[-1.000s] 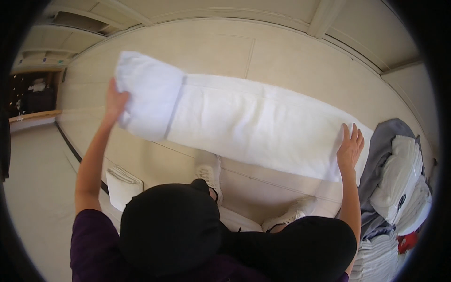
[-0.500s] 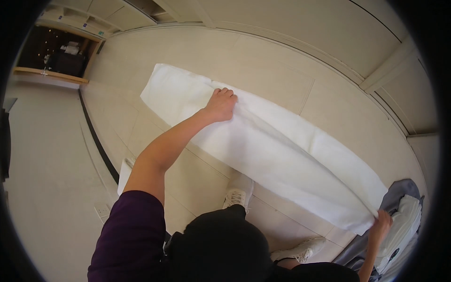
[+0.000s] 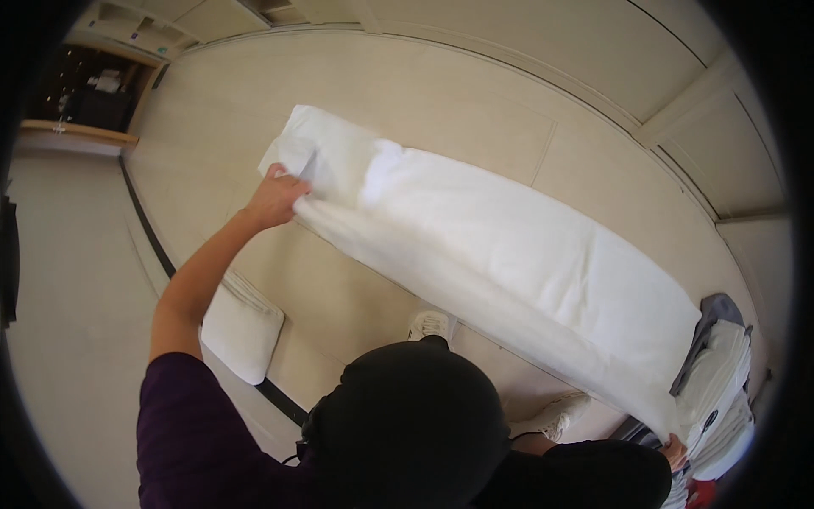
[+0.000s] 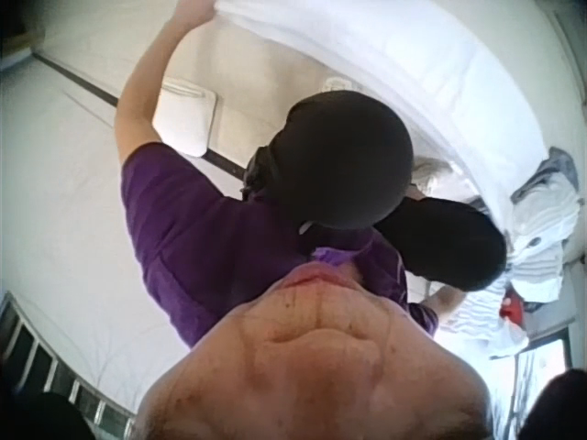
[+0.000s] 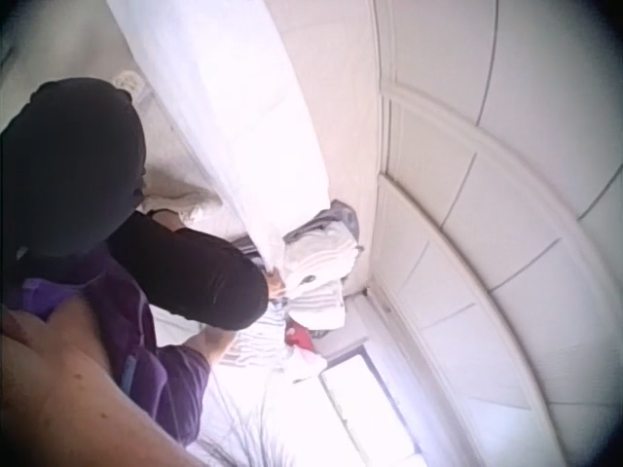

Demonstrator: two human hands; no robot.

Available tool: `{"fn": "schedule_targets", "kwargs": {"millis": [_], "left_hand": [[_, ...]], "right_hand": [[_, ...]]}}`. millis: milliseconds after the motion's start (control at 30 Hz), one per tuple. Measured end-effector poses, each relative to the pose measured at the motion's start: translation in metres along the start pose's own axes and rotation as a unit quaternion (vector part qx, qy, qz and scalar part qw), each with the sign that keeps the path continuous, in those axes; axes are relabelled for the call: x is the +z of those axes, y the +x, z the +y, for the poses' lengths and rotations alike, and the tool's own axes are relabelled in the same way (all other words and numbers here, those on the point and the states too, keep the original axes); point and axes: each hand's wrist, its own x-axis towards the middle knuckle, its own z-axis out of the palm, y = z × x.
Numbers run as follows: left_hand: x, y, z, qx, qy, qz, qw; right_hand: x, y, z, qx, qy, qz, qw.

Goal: The person takes towels from a pile, unfolds them on the floor, folds them by hand, and stacks them together.

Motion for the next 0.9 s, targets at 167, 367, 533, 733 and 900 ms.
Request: {"fn": "schedule_targets", "kwargs": {"millis": [167,367,533,733,900], "left_hand": [[-0.007,-0.099,-0.037,-0.141,0.22,-0.21,0.942],[-0.02,-0.17,-0.047,-0.181,0.305,-0.247,0.902],[-0.006,-0.214,-0.07,-0.365,0.199,-0.126,0.901],[0.023,-0.186,-0.08,-0.601,-0.363,-0.043,0.711],[-0.067,-0.006,-0.138,-0.483,-0.214,0.267,0.806]], "right_hand": [[-0.028,0.046,-0.023,-0.02,0.056,0.082,0.995],[-0.069,0.152,-0.113,-0.109,0.158,0.193,0.962],[-0.092,0.222,-0.211,-0.122,0.188,0.175,0.959],[-0.093,0.258,-0.27,-0.081,0.226,0.114,0.964],[-0.09,0.261,-0.249,-0.052,0.25,0.106,0.961]]}}
